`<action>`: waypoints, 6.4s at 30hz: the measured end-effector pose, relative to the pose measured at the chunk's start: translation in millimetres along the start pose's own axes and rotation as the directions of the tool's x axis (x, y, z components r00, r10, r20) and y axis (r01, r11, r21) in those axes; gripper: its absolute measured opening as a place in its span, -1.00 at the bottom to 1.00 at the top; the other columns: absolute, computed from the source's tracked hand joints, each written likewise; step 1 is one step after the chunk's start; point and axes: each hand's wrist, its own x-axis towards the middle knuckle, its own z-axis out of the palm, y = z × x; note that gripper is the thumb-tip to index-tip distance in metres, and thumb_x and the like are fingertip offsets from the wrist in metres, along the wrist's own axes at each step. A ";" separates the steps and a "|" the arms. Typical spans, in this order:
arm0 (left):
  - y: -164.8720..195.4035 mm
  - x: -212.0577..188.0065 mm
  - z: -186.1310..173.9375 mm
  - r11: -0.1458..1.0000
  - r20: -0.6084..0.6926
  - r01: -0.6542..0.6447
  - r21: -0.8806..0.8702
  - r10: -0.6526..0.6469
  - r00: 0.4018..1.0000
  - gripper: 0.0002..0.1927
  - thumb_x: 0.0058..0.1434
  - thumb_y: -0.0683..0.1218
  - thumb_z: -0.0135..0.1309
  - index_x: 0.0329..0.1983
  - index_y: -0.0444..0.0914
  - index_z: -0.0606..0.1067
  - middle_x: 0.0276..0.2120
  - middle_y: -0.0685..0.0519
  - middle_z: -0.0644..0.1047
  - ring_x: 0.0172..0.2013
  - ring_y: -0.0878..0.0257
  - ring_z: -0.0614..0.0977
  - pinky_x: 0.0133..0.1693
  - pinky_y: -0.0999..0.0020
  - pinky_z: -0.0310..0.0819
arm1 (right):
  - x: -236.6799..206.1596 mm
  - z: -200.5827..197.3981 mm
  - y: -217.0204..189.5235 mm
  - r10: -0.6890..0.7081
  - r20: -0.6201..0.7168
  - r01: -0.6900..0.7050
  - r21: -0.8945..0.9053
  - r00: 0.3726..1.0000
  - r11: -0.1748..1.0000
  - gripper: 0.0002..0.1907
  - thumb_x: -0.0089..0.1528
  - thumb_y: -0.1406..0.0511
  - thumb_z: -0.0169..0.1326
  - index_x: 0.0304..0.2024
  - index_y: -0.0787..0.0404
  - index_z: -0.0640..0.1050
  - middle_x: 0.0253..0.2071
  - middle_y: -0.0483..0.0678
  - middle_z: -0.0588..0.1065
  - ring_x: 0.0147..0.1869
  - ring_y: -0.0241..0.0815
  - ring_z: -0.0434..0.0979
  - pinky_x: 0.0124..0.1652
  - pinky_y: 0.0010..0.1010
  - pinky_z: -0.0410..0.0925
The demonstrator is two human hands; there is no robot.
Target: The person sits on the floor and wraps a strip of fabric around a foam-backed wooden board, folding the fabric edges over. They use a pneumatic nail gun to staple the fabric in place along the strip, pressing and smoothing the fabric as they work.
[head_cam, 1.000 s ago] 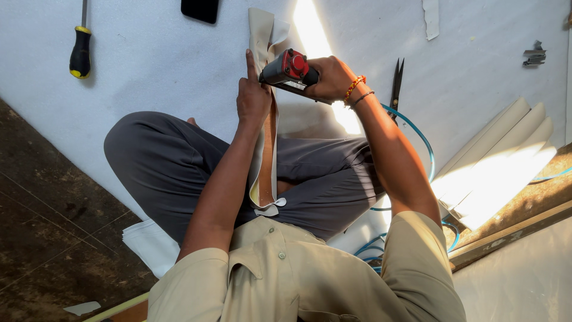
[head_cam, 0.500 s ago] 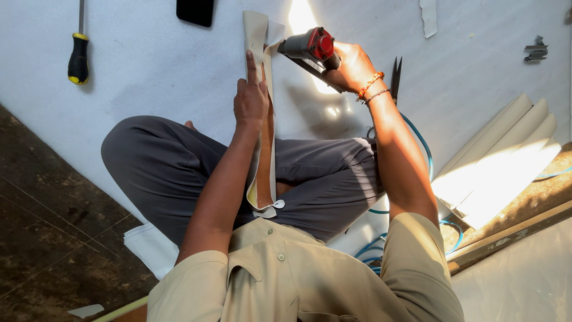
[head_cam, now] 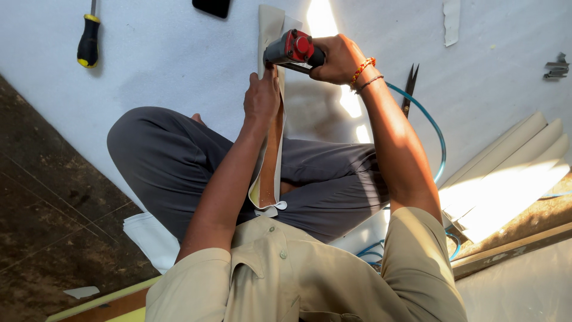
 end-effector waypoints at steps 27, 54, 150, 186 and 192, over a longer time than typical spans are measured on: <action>8.3 -7.9 -14.7 0.992 0.014 0.086 -0.090 -0.085 0.996 -0.11 0.46 0.08 -0.04 0.58 0.12 -0.37 -0.10 -0.21 0.49 -0.25 -0.10 0.66 -0.21 0.06 0.63 | -53.4 10.4 64.1 -0.050 -0.439 -0.144 -0.398 0.897 0.906 -0.52 0.07 0.41 0.22 0.04 0.26 0.42 -0.09 0.19 0.51 -0.04 0.30 0.45 -0.07 0.06 0.37; 44.4 11.4 -57.8 0.842 0.374 0.485 -0.235 -0.382 0.845 -0.05 0.32 0.15 0.04 0.56 0.00 -0.27 0.26 -0.25 0.43 0.20 -0.14 0.53 0.22 0.08 0.39 | -35.6 127.7 -127.5 0.678 -0.175 -0.510 0.533 0.714 0.675 -0.72 0.23 0.25 -0.03 -0.17 0.36 0.52 -0.17 0.27 0.57 -0.08 0.31 0.57 -0.09 0.02 0.42; -16.7 -81.6 -11.9 0.981 0.326 -0.108 0.159 0.051 0.944 0.39 -0.02 0.02 0.47 0.56 0.09 -0.37 -0.05 -0.31 0.36 -0.39 -0.19 0.63 -0.30 0.08 0.66 | -26.4 121.5 27.7 0.177 -0.237 -0.209 -0.116 0.955 0.971 -0.69 0.52 0.20 -0.17 0.01 0.33 0.46 -0.29 0.25 0.53 -0.24 0.23 0.60 -0.24 -0.05 0.45; -18.6 -79.6 -24.6 0.990 0.393 -0.033 0.136 -0.023 0.919 0.25 -0.05 0.14 0.48 0.57 0.07 -0.08 0.00 -0.35 0.39 -0.10 -0.29 0.62 -0.08 0.02 0.62 | -61.3 36.0 2.2 0.010 0.068 -0.013 0.046 0.998 0.999 -0.64 -0.04 0.30 0.33 -0.18 0.22 0.64 -0.45 0.02 0.58 -0.41 -0.14 0.57 -0.24 -0.31 0.47; -4.4 -77.2 -41.2 0.986 0.454 -0.007 0.167 -0.071 0.888 0.33 -0.03 0.15 0.45 0.60 0.11 -0.22 -0.04 -0.32 0.42 -0.13 -0.23 0.65 -0.08 0.06 0.64 | -61.6 26.3 10.7 0.190 0.036 -0.191 0.038 0.981 0.981 -0.71 0.08 0.30 0.24 -0.14 0.18 0.59 -0.48 0.10 0.56 -0.42 -0.02 0.61 -0.28 -0.25 0.47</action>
